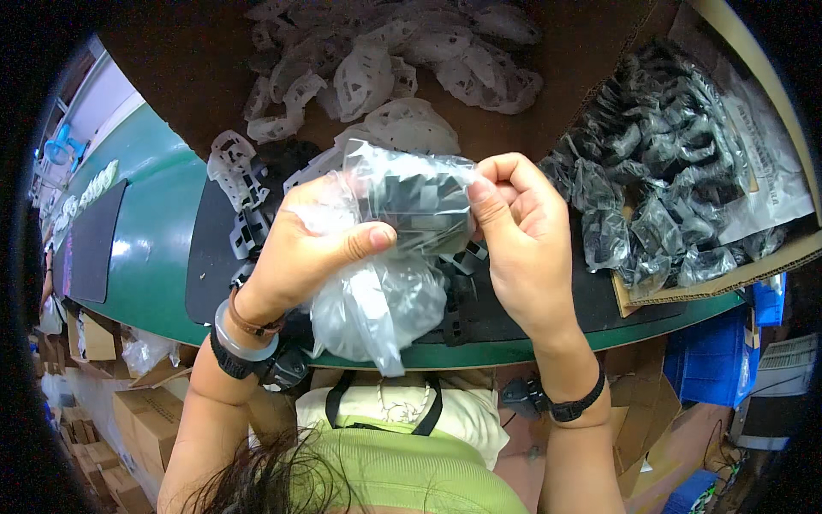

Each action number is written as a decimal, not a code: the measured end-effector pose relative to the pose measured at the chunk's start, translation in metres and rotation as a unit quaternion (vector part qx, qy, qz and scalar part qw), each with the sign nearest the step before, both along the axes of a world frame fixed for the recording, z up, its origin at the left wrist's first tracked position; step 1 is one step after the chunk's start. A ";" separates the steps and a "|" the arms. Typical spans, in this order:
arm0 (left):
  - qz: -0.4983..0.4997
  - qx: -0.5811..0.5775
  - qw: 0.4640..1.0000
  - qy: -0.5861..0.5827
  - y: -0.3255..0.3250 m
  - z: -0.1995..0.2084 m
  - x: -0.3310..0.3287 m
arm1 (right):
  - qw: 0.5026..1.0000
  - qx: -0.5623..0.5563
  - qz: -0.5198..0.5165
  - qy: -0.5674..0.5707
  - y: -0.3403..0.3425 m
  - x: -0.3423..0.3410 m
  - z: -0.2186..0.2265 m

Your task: Sort and assemble plastic mouse housing components by snapping white and black parts together.

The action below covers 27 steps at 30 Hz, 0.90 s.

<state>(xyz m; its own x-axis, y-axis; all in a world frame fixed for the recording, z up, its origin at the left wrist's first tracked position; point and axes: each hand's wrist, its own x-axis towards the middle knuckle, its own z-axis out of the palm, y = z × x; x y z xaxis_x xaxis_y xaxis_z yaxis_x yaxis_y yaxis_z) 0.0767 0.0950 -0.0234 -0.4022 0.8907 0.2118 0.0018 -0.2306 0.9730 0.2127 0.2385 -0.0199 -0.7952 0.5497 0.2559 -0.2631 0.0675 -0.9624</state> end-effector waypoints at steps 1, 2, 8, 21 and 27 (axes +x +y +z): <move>-0.003 -0.014 1.000 0.014 -0.001 0.001 0.001 | 0.999 -0.046 -0.005 -0.018 -0.001 0.001 -0.003; -0.011 -0.023 1.000 0.016 -0.003 0.004 -0.001 | 0.997 0.012 -0.076 -0.021 -0.002 -0.001 -0.008; -0.029 -0.035 0.988 -0.144 -0.004 0.001 -0.001 | 0.977 0.184 0.033 -0.100 -0.016 -0.003 0.008; 0.187 -0.004 0.974 -0.129 -0.003 0.004 -0.014 | 0.984 -0.174 0.000 -0.049 0.023 0.011 0.005; 0.125 0.002 0.992 0.014 -0.008 0.012 -0.011 | 0.986 0.121 0.057 -0.095 0.019 -0.008 0.027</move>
